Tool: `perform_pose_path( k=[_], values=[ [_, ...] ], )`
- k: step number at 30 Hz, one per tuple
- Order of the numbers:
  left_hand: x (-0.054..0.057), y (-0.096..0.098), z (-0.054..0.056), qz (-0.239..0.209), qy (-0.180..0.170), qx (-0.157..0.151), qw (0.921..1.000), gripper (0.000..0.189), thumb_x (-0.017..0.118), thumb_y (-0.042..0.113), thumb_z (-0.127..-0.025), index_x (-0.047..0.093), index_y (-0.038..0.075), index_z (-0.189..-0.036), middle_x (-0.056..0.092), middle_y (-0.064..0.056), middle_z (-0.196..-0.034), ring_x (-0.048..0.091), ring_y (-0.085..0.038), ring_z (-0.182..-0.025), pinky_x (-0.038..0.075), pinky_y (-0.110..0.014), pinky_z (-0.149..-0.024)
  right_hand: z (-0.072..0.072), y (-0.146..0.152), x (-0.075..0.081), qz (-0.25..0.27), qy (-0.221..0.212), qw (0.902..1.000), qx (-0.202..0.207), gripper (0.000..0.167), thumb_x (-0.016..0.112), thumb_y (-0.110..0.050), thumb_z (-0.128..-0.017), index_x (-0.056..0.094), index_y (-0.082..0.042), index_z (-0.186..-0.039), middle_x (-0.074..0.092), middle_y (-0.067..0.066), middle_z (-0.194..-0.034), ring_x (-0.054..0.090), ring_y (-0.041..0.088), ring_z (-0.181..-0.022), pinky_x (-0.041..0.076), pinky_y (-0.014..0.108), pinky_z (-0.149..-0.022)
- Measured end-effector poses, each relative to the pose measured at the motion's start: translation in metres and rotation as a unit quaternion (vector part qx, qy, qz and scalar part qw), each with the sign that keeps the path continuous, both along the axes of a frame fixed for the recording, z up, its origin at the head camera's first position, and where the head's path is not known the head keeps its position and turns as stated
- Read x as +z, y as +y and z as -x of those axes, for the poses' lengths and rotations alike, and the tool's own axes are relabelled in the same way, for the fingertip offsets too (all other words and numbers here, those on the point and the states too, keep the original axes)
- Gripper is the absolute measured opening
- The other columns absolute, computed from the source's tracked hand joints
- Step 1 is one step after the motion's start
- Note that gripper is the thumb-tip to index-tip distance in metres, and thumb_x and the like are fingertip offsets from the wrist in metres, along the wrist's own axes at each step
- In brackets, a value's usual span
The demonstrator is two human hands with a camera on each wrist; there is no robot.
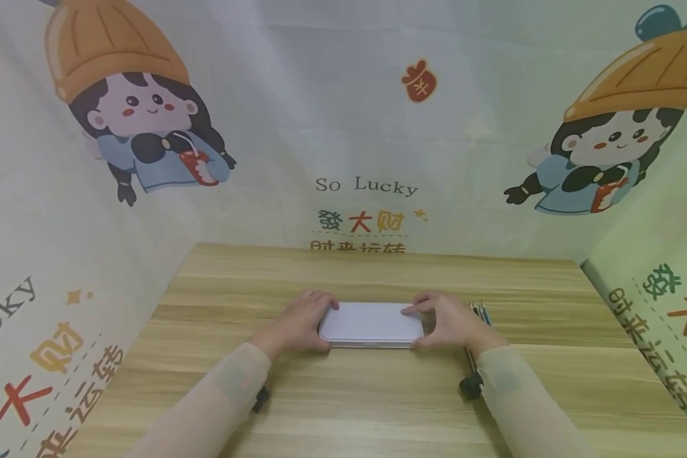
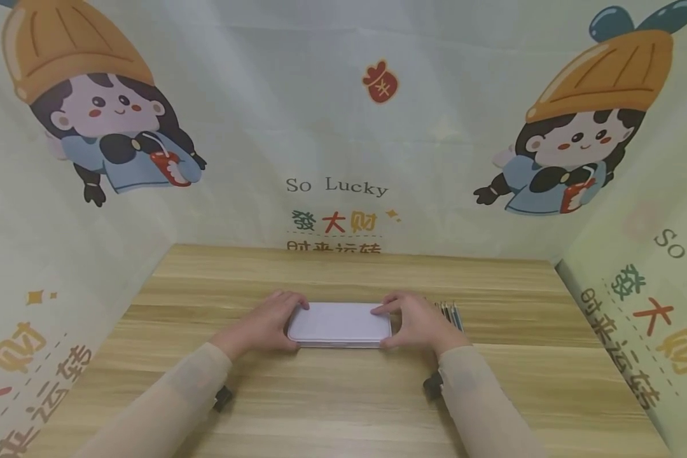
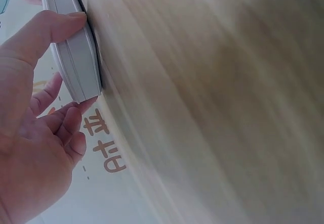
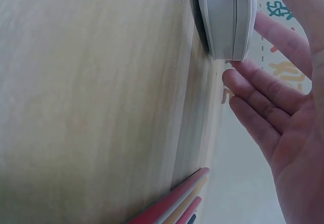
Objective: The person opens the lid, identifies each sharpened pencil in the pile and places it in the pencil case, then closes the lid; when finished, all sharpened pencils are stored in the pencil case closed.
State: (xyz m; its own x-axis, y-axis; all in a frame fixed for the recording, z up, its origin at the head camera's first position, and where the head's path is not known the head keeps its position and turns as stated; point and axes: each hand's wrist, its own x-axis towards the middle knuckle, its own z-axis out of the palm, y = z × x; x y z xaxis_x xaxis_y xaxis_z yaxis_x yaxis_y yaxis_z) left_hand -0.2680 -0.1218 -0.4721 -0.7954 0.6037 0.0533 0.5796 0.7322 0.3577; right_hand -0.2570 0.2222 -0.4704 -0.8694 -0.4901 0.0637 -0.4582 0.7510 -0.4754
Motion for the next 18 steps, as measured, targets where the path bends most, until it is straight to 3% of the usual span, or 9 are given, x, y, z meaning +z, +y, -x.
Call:
perform_pose_path(
  k=[18],
  values=[
    [-0.0044, 0.0008, 0.0061, -0.007, -0.015, 0.009, 0.9998, 0.075, 0.089, 0.027, -0.062, 0.057, 0.009, -0.126, 0.065, -0.006, -0.127, 0.054, -0.023, -0.116, 0.048, -0.042, -0.106, 0.0034, 0.0028, -0.0014, -0.007, 0.003, 0.9999, 0.007, 0.061, 0.093, -0.040, -0.067, 0.077, -0.022, -0.124, 0.064, 0.012, -0.138, 0.058, 0.037, -0.130, 0.048, 0.057, -0.111]
  ],
)
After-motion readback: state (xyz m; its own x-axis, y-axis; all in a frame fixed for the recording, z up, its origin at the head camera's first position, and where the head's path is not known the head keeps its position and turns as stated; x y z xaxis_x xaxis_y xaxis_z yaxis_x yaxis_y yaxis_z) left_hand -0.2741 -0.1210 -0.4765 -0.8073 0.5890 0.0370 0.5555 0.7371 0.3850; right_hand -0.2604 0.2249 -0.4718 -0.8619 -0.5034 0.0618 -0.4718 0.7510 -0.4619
